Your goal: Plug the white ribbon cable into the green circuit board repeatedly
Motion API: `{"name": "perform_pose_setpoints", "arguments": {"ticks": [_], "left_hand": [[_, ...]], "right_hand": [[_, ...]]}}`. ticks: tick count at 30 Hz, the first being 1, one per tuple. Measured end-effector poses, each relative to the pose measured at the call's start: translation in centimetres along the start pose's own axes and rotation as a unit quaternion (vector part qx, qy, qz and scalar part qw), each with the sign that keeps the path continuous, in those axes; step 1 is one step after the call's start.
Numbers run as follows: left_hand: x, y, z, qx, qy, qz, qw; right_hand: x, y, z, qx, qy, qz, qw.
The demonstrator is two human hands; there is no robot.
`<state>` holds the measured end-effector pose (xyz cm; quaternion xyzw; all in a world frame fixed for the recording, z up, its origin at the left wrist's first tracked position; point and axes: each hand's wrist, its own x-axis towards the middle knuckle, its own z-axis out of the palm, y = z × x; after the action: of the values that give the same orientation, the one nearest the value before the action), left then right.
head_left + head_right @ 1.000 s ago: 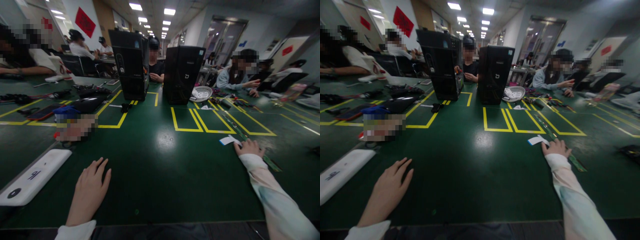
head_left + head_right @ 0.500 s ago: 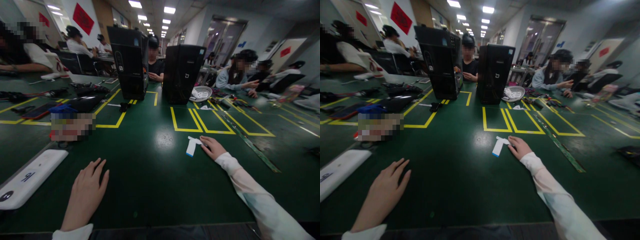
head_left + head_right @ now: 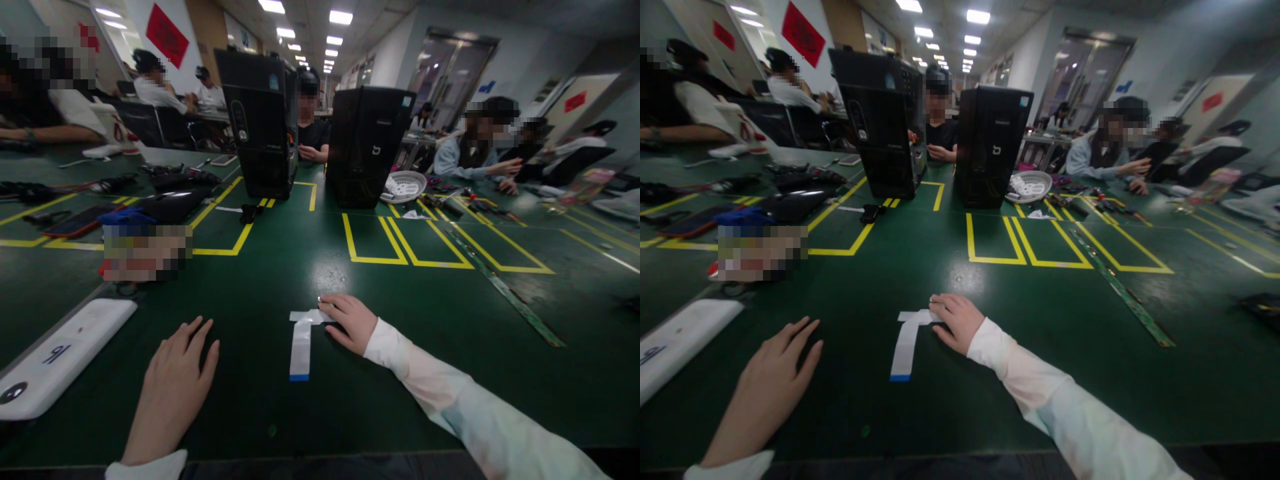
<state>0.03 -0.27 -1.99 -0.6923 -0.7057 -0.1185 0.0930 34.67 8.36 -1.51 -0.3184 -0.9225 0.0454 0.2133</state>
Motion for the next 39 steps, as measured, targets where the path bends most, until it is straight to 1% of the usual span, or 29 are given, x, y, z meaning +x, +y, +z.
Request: {"name": "perform_pose_setpoints", "arguments": {"ticks": [4, 8, 13, 18, 20, 22, 23, 25, 26, 27, 28, 30, 32, 34, 35, 37, 39], "left_hand": [[0.0, 0.0, 0.0, 0.003, -0.003, -0.002, 1.0], [0.0, 0.1, -0.1, 0.0, 0.004, -0.002, 1.0], [0.0, 0.1, 0.0, -0.003, 0.005, 0.0, 1.0], [0.0, 0.2, -0.1, 0.001, -0.002, -0.011, 1.0], [0.1, 0.2, -0.2, 0.001, -0.003, -0.012, 1.0], [0.1, 0.3, -0.3, 0.001, -0.002, -0.01, 1.0], [0.1, 0.3, -0.3, 0.002, 0.0, -0.008, 1.0], [0.1, 0.4, -0.3, 0.002, 0.001, -0.007, 1.0], [0.1, 0.4, -0.3, 0.002, 0.0, -0.007, 1.0], [0.1, 0.4, -0.3, 0.002, -0.001, -0.007, 1.0], [0.1, 0.4, -0.3, 0.002, -0.001, -0.007, 1.0], [0.1, 0.3, -0.3, 0.001, -0.001, -0.007, 1.0], [0.2, 0.2, -0.2, 0.0, -0.001, -0.008, 1.0], [0.2, 0.2, -0.2, 0.001, -0.001, -0.008, 1.0], [0.2, 0.2, -0.2, 0.002, 0.0, -0.007, 1.0], [0.2, 0.3, -0.2, 0.002, 0.004, -0.006, 1.0], [0.1, 0.3, -0.2, 0.001, 0.01, -0.007, 1.0]], "right_hand": [[1.7, -2.1, 0.9, 0.014, -0.027, -0.014, 0.999], [2.7, -3.4, 1.1, 0.022, -0.039, -0.035, 0.998], [2.8, -3.6, 0.7, 0.028, -0.046, -0.036, 0.998], [2.5, -3.5, 0.0, 0.024, -0.059, -0.056, 0.996], [2.2, -2.9, -0.1, -0.001, -0.053, -0.059, 0.997], [1.6, -1.5, -0.2, -0.035, -0.037, -0.033, 0.998], [1.2, -0.4, -0.3, -0.053, -0.029, -0.002, 0.998], [0.2, 2.4, -0.8, -0.094, -0.013, 0.097, 0.991], [-0.5, 3.9, -1.2, -0.117, -0.007, 0.162, 0.98], [-1.2, 5.6, -1.8, -0.141, -0.003, 0.231, 0.963], [-2.1, 7.2, -2.6, -0.165, -0.002, 0.303, 0.939], [-4.1, 9.9, -4.4, -0.199, -0.007, 0.436, 0.877], [-6.4, 11.9, -6.4, -0.213, -0.003, 0.547, 0.81], [-8.8, 13.0, -8.2, -0.211, 0.006, 0.623, 0.753], [-10.0, 13.2, -9.0, -0.207, 0.01, 0.652, 0.73], [-12.3, 13.4, -10.1, -0.198, 0.02, 0.693, 0.693], [-14.4, 13.3, -10.8, -0.192, 0.033, 0.719, 0.667]]}}
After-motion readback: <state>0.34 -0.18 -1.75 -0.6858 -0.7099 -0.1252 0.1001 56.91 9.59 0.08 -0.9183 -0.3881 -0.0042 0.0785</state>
